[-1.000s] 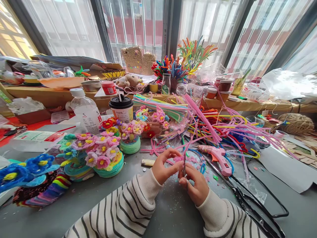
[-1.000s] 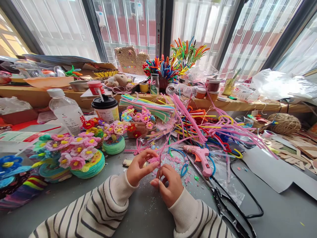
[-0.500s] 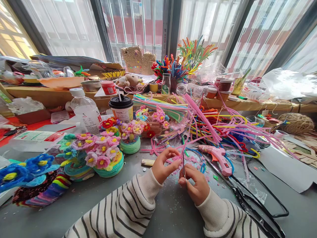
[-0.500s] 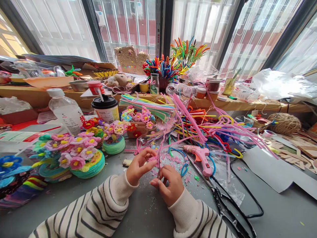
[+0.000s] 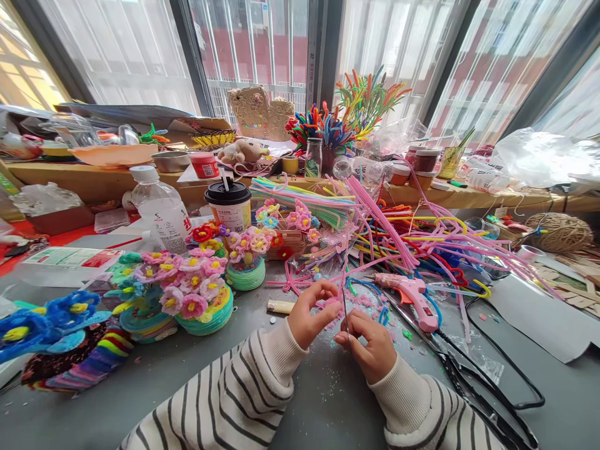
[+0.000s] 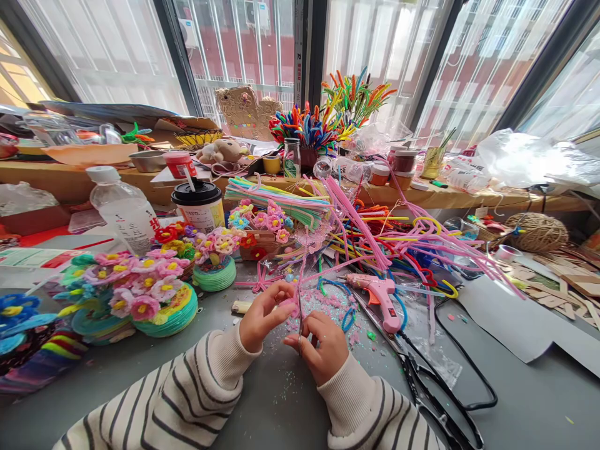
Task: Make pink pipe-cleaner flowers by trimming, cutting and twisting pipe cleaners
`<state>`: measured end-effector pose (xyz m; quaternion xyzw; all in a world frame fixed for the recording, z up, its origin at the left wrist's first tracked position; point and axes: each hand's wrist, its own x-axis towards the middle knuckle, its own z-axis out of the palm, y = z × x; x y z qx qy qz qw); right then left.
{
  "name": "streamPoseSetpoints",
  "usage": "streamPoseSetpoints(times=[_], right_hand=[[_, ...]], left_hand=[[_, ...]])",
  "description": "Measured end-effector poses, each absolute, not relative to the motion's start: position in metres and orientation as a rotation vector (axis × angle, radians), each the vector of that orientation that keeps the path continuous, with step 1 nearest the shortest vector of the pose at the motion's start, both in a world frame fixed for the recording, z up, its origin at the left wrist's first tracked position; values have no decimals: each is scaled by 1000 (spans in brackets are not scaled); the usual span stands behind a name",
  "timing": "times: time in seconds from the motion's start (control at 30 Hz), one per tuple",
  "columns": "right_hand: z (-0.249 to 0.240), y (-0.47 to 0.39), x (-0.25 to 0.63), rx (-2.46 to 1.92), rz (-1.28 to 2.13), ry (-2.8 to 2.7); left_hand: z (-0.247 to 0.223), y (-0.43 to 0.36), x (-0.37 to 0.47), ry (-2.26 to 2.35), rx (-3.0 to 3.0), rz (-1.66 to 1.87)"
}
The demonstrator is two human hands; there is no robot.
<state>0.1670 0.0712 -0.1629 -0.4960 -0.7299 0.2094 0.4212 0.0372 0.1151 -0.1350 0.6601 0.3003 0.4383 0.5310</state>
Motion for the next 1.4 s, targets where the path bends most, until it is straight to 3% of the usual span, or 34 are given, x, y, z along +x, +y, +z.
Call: streamPoseSetpoints(times=[1.4], right_hand=[[-160, 70, 165, -1033, 737, -1860]], left_hand=[[-129, 115, 39, 751, 1649, 951]])
